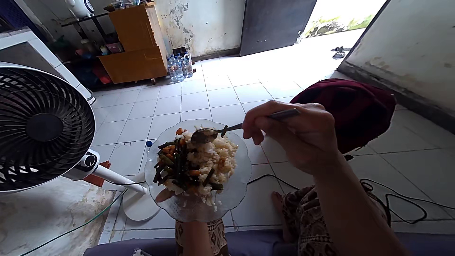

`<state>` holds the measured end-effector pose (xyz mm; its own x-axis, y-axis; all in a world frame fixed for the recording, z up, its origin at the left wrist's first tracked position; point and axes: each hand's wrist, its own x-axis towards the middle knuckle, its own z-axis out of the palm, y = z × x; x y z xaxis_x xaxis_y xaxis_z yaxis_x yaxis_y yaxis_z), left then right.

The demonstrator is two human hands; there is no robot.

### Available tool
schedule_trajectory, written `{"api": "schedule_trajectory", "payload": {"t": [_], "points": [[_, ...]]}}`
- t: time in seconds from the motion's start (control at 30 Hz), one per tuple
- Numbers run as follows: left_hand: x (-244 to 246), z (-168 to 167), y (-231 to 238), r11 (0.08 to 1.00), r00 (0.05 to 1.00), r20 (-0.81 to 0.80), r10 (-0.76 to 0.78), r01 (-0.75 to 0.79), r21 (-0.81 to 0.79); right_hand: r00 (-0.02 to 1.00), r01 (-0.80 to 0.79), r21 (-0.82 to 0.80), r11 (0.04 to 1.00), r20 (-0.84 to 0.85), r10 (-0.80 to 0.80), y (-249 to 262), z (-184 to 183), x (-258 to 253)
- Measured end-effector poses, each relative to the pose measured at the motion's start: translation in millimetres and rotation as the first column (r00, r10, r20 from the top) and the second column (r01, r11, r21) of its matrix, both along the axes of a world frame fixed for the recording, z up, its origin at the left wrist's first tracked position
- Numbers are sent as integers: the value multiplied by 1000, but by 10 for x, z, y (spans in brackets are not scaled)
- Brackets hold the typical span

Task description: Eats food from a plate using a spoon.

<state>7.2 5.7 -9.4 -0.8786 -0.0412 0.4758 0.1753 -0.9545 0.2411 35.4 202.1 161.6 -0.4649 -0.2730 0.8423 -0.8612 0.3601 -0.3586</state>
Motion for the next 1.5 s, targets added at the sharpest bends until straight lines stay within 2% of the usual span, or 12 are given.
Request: {"api": "schedule_trajectory", "payload": {"t": [0.2,0.3,0.37,0.43,0.57,0.73,0.87,1.0,1.07,1.27,1.37,1.5], "points": [[197,199,7,1000,988,155,1,-5,25,999,48,-32,998,-21,-49,31,-5,-19],[223,162,32,979,940,280,195,-168,-117,994,83,-53,995,-72,-87,44,3,-15],[230,183,34,975,926,314,207,-170,-142,992,89,-29,996,-83,-92,41,-1,-25],[212,193,23,995,951,293,102,-94,-41,997,61,6,998,-46,-61,29,-18,-41],[155,74,-15,997,983,170,71,-69,-18,999,-28,39,999,30,26,25,-11,-5],[223,6,7,995,958,267,100,-97,-24,999,-30,-39,999,22,31,99,64,118],[53,-85,10,980,981,-26,192,-193,-45,993,112,-10,994,-34,-112,201,132,193],[168,172,-7,996,971,229,74,-84,31,995,105,-4,995,4,-105,217,130,205],[189,166,-5,988,938,311,153,-140,-67,997,68,-6,998,23,-68,156,107,189],[200,151,2,999,988,157,-7,1,37,998,-32,0,999,50,32,29,51,126],[94,-50,40,993,987,109,117,-113,-39,999,-23,-63,998,33,25,32,79,163],[117,-84,79,973,952,217,215,-189,-136,996,-41,-72,997,77,47,62,114,201]]}}
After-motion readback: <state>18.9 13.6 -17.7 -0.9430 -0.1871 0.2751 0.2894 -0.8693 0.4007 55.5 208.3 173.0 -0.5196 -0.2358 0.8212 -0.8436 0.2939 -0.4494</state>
